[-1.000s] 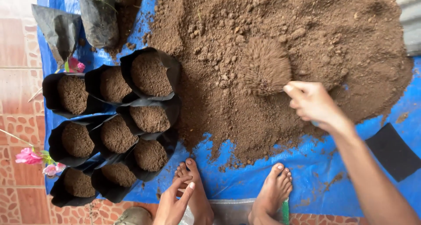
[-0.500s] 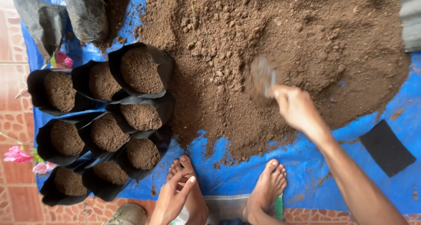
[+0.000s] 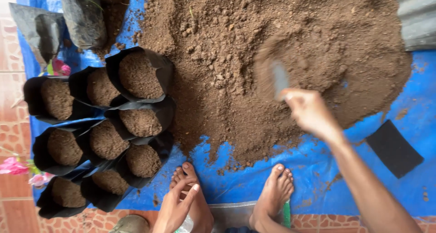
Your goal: Mixing and preparing soil on a tarp using a hand trowel and hands in a nursery setting.
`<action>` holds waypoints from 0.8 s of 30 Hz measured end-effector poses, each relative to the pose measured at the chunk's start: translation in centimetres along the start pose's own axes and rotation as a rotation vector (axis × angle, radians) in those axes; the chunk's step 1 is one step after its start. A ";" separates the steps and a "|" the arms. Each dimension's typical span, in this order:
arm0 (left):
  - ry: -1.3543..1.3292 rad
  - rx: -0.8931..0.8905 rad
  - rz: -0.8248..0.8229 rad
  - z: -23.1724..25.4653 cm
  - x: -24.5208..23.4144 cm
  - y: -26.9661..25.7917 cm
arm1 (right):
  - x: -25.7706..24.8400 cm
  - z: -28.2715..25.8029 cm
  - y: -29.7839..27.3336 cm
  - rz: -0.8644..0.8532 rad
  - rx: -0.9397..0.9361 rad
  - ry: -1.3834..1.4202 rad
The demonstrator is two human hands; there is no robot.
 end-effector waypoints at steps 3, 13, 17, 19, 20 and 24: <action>0.031 0.024 0.028 0.4 0.0 0.2 | 1.9 -0.3 -3.6 -0.133 -0.344 -0.334; 0.067 0.005 0.025 1.2 0.0 -0.5 | 3.0 3.1 -3.6 -0.040 -0.609 -1.187; 0.075 0.010 0.015 1.3 0.2 -0.9 | 0.1 0.7 1.1 0.080 -0.582 -1.078; 0.052 0.014 0.015 0.6 0.3 -0.6 | -2.9 -1.6 1.7 0.113 -0.616 -0.816; 0.027 0.016 0.014 0.4 0.4 -0.5 | -4.5 -2.8 2.2 0.139 -0.643 -0.552; 0.060 0.012 0.004 0.6 0.0 -0.8 | -6.8 -0.3 4.6 0.158 -0.017 -0.040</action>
Point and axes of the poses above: each hand's wrist, its own y-axis towards the middle knuckle, its own x-axis out of the palm, z = x × y, the point moved 2 cm from there along y, towards the middle knuckle, and after that the axes turned 13 degrees about -x, right-handed, at the moved point
